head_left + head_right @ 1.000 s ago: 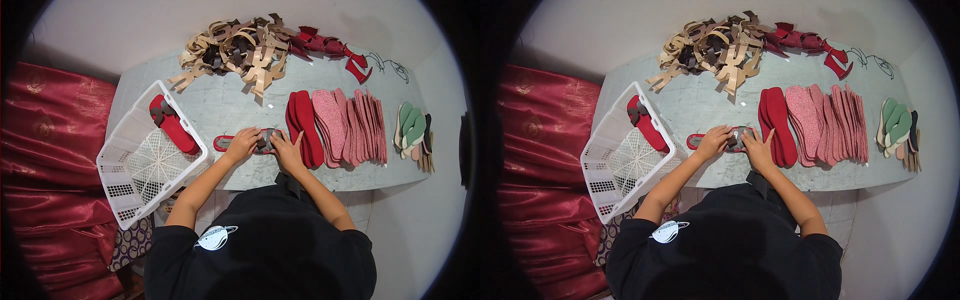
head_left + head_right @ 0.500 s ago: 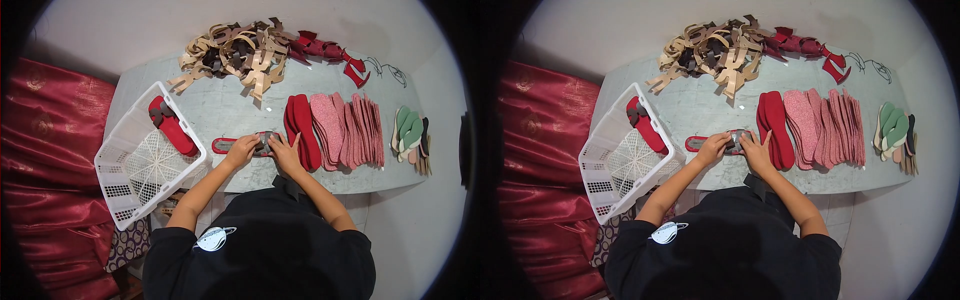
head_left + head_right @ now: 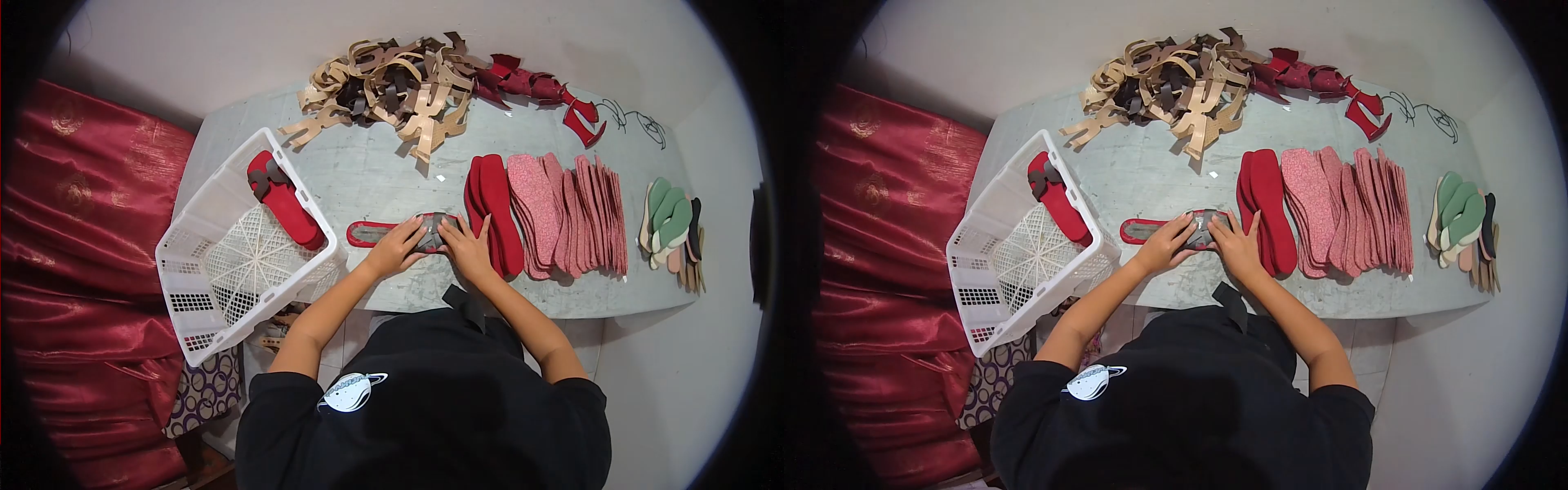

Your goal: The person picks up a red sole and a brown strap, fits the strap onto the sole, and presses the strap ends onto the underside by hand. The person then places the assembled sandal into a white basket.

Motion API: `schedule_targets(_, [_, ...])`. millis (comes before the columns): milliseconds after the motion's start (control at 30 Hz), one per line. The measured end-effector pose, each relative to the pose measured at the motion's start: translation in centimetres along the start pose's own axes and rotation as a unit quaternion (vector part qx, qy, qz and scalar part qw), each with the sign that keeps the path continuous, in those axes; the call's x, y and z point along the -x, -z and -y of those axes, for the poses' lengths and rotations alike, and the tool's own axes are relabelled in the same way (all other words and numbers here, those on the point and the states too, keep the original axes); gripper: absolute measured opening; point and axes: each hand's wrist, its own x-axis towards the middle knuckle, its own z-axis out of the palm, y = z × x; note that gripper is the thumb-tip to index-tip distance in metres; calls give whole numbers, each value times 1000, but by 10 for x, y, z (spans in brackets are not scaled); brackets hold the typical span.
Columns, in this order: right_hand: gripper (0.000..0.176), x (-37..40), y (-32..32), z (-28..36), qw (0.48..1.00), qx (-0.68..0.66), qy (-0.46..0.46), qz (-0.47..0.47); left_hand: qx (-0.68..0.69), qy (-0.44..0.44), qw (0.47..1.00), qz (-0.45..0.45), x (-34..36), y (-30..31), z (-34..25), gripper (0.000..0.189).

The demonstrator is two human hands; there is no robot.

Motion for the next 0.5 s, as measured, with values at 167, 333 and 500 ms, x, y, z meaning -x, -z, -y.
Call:
schedule_targets(167, [46,1,-3,2,1000,1,-13,-12,-14,-25,999,-21,5,-10,4,57])
schedule_targets(333, [46,4,-8,3,999,7,-24,-27,-3,-24,999,-37,6,-12,4,56])
schedule_targets(500, [39,1,-5,10,998,-3,-53,-27,-2,-25,999,-38,5,-11,5,54])
